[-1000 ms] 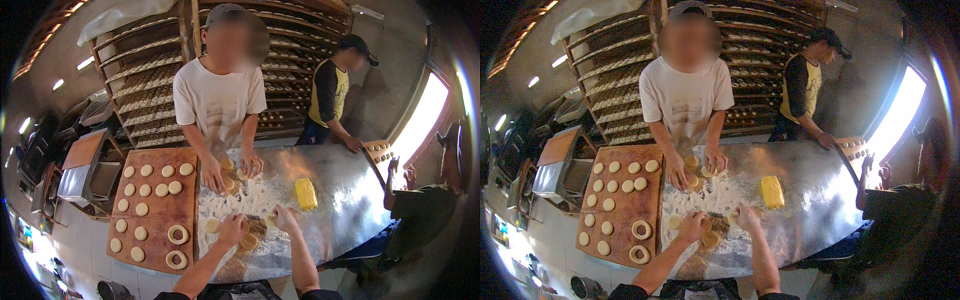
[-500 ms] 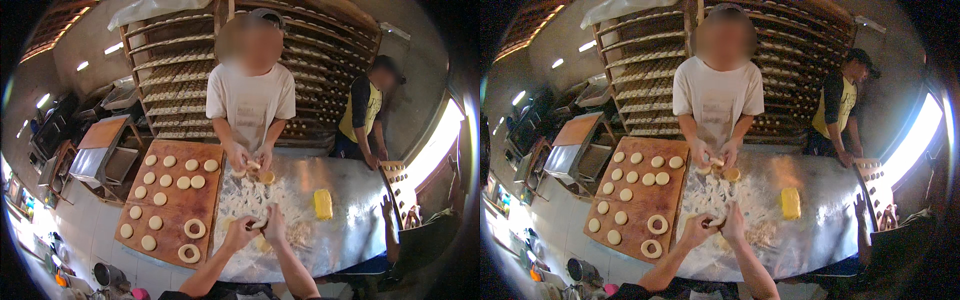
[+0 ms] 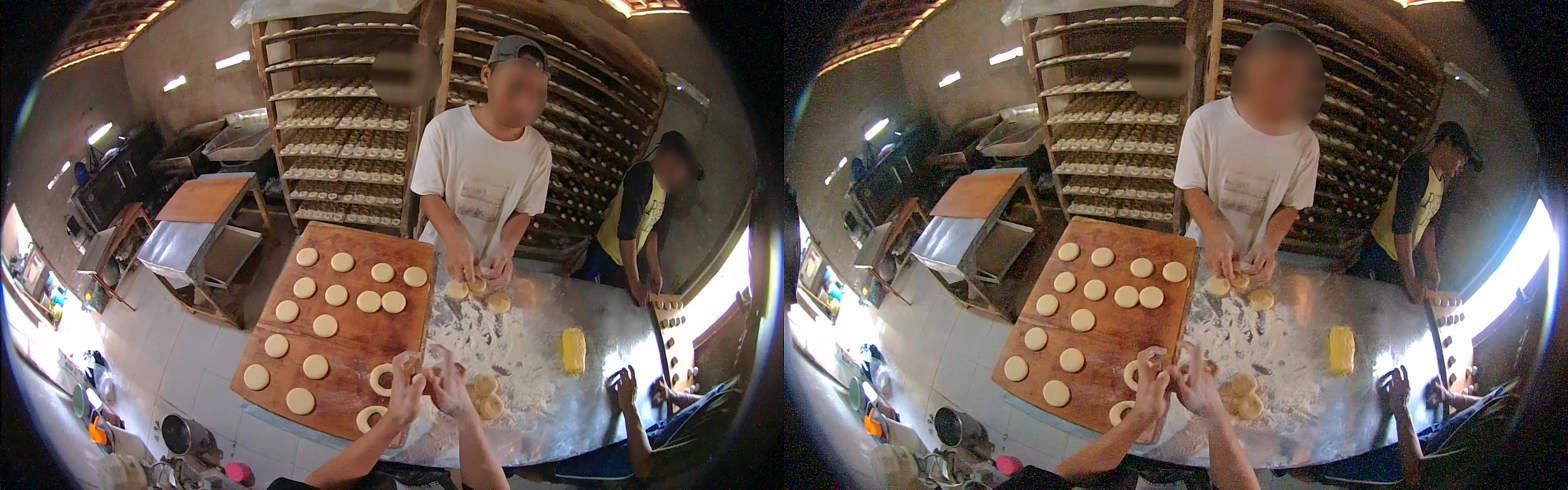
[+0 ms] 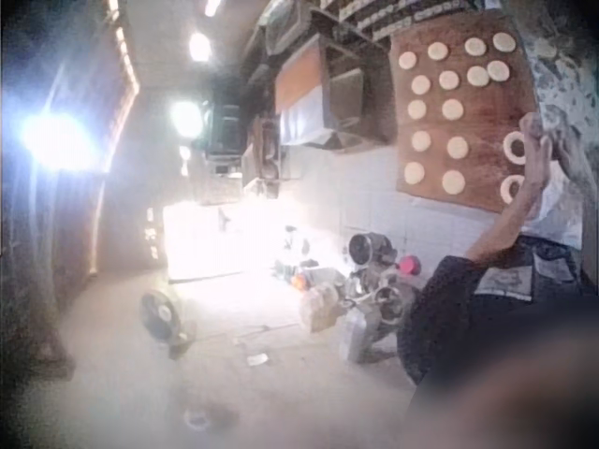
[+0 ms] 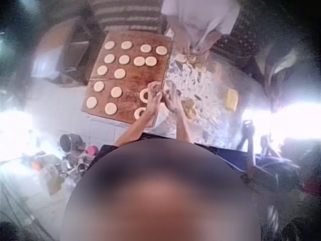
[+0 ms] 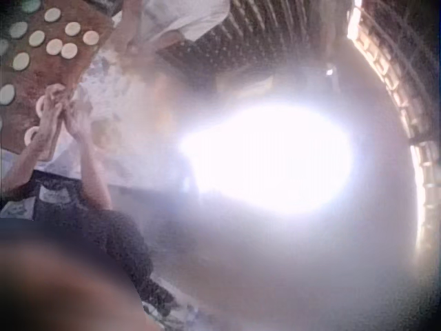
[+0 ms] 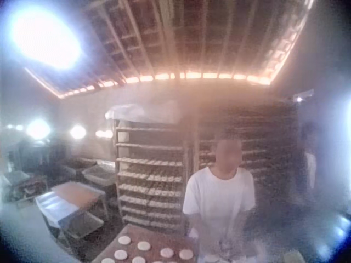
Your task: The person shapes small dough pieces into rings by hand and places them on a wooden board. Another person assists by rolling dough and arranging pieces on the board.
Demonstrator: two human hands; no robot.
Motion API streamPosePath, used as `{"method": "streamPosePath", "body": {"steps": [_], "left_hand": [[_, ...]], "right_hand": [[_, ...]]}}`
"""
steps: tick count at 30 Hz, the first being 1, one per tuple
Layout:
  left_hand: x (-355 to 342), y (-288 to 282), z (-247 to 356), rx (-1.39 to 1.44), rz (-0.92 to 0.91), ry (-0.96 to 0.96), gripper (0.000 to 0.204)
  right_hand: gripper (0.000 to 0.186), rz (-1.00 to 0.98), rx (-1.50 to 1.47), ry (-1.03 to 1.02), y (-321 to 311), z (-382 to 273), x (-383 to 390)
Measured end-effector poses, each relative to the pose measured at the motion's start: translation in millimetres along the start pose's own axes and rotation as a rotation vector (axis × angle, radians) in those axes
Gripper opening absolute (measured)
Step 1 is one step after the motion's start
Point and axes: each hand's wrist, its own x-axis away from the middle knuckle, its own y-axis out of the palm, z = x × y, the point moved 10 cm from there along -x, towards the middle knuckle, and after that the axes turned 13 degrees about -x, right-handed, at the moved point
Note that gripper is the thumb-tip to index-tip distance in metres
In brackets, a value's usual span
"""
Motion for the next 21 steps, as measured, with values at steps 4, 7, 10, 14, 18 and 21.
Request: {"method": "streamPosePath", "body": {"steps": [4,7,10,14,18,21], "left_hand": [[-5.1,-22.5,1.8,-0.714,-0.066,0.102,0.045],[-11.7,-46.1,-15.3,-0.563,-0.081,-0.016,0.034],[-20.4,-68.1,-29.0,-0.322,0.01,-0.113,0.026],[-32.5,-63.3,-26.4,-0.506,-0.085,-0.011,0.023],[-47.3,-55.9,-35.3,-0.511,-0.158,-0.054,0.025],[-57.9,-56.2,-33.1,-0.456,-0.143,-0.035,0.027]], "right_hand": [[0.054,-0.031,-0.297,0.156,22.7,36.9,-5.2],[0.073,-0.254,0.052,-0.338,56.5,3.6,-14.8],[0.084,-0.422,-0.688,-0.243,74.2,8.7,-24.3],[0.082,-0.168,-0.066,-0.186,70.9,22.3,-39.9],[0.072,0.305,-0.256,0.06,29.0,40.2,-41.4],[0.07,0.085,-0.022,-0.192,54.8,6.5,-52.6]]}}
